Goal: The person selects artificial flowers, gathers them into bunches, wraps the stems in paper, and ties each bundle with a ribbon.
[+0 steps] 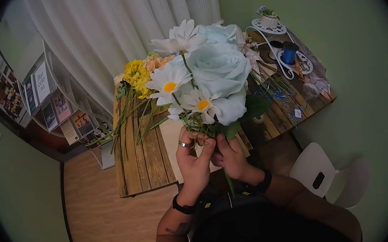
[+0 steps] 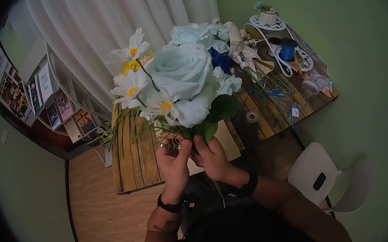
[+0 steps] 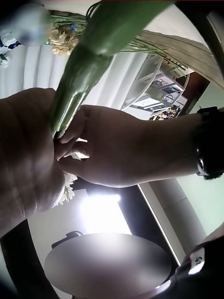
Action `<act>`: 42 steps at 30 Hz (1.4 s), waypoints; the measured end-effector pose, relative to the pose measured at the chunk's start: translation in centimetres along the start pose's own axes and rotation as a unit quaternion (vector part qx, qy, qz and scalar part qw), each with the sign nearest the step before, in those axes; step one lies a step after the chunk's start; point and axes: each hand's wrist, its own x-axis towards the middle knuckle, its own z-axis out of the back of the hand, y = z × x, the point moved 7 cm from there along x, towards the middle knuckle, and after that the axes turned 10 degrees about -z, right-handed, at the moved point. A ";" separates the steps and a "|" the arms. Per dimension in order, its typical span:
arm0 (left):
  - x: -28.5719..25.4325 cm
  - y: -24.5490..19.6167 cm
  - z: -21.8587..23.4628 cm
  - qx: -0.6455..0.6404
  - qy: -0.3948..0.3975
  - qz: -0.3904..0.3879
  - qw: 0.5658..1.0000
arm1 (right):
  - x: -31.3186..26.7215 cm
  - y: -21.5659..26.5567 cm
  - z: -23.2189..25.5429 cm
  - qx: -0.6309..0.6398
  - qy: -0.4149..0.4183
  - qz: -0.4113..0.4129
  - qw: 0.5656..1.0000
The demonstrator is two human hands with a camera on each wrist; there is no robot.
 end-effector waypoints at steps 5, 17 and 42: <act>-1.2 -0.3 -1.6 -0.078 0.040 0.096 0.992 | -1.3 -0.4 0.3 0.148 0.137 -0.142 0.969; -8.7 1.1 -8.0 -0.151 0.260 0.279 0.912 | -1.8 7.4 3.5 0.116 0.074 0.052 0.989; -2.6 1.8 -4.9 0.115 0.266 0.063 0.955 | -4.5 4.4 9.3 0.033 -0.097 0.075 0.992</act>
